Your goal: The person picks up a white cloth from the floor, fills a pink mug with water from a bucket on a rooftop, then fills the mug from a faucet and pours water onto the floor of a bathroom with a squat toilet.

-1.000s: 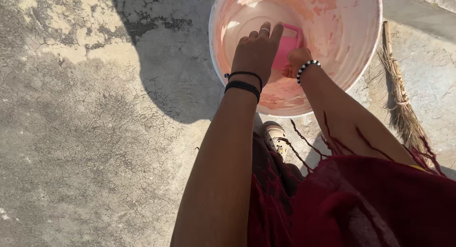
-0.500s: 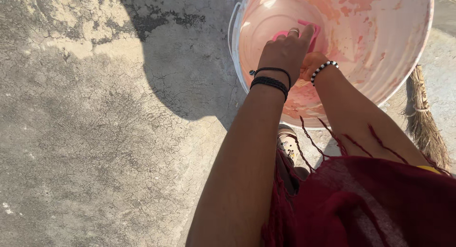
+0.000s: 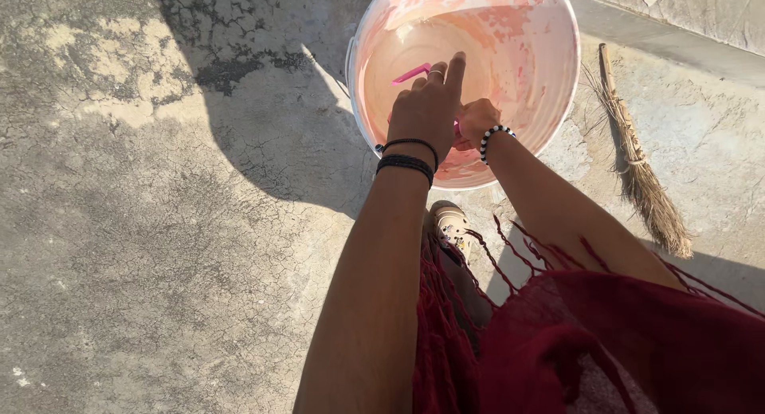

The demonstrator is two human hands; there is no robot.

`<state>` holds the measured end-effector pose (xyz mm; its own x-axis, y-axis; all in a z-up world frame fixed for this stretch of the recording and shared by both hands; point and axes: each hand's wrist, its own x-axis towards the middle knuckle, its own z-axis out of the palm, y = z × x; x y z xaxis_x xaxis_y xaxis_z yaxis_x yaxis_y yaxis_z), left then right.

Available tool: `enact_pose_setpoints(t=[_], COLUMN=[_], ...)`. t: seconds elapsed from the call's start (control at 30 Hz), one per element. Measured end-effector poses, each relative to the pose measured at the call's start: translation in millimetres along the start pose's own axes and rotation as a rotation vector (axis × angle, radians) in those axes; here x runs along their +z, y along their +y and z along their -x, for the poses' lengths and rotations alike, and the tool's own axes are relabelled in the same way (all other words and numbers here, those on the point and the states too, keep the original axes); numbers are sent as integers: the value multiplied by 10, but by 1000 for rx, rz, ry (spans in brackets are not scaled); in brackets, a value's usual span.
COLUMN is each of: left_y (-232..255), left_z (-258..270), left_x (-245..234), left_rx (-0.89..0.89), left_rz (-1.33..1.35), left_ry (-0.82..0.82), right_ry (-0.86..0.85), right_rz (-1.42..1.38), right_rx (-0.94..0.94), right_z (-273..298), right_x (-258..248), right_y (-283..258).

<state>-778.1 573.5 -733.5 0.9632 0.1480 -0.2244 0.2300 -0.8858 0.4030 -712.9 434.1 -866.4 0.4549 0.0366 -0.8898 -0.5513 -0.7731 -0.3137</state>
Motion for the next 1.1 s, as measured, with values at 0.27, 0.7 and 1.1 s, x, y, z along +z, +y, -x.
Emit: enact_pose_setpoints(t=[0.27, 0.7, 1.1], left_y=[230, 1155, 1747], left_z=[383, 1274, 1230], left_x=[-1029, -2702, -2870], left_rx=[-25, 146, -258], left_rz=[19, 17, 534], left_ry=[42, 229, 248], right_ry=[-225, 118, 442], right_rz=[-377, 53, -333], right_rx=[32, -619, -555], right_z=[871, 3410, 5012], right_x=[-278, -945, -1546], right_y=[-104, -445, -59])
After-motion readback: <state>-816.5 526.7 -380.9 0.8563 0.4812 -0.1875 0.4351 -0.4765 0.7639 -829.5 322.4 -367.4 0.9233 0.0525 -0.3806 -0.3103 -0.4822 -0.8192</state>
